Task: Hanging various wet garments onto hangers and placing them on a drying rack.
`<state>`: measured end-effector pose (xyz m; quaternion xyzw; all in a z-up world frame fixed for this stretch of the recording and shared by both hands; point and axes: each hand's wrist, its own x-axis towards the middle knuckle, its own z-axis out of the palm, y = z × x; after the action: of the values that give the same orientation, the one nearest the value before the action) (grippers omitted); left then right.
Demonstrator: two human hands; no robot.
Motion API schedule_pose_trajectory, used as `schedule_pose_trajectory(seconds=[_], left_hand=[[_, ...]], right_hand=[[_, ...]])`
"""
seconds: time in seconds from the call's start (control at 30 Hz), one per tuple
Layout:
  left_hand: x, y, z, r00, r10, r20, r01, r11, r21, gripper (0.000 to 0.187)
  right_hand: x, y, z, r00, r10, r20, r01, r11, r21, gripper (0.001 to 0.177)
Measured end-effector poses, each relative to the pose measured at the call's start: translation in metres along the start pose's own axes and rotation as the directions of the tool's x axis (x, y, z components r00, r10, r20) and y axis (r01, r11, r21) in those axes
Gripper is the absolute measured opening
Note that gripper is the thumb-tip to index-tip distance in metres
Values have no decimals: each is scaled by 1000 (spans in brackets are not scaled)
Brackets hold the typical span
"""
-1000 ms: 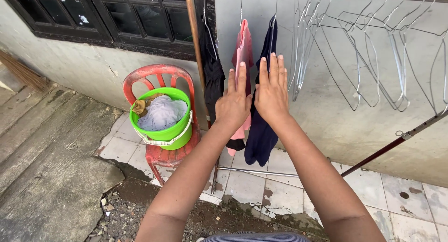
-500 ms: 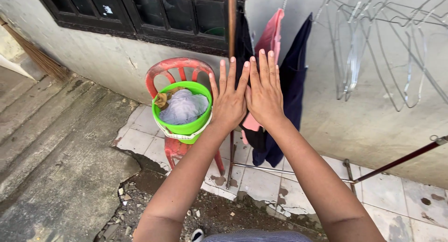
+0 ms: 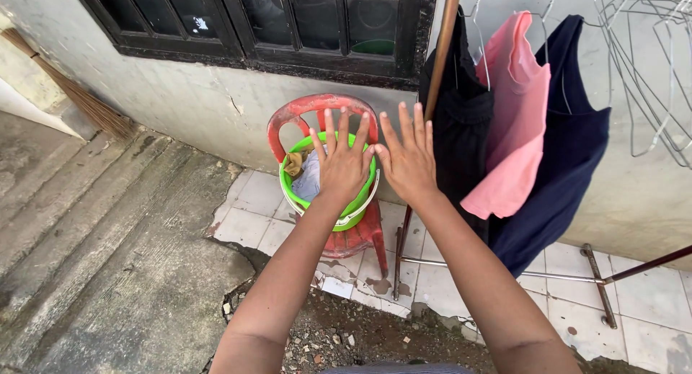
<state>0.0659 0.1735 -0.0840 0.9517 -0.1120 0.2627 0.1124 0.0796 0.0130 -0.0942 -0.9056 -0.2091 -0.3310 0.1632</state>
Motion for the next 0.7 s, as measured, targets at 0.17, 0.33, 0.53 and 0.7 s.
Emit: schedule_pose_trajectory(seconds=[0.17,0.33,0.53,0.7], left_hand=[[4,-36,37,996,-75,48,74,997,15,60],[5,-45,56,973,-191,133,187,982,39,63],[-7,-54,88,926,-293,238,280,956,88,60],[-10,-62,105,865,-322,386,313,946,88,60]], right_hand=[[6,4,45,997,12,72,-11,1000,-26,57],[7,14,77,987,-6,163,7,1000,-4,55],[0,18,117,958,-26,284,22,1000,14,52],[-5,23,143,902,33,430,-42,999,11,54]])
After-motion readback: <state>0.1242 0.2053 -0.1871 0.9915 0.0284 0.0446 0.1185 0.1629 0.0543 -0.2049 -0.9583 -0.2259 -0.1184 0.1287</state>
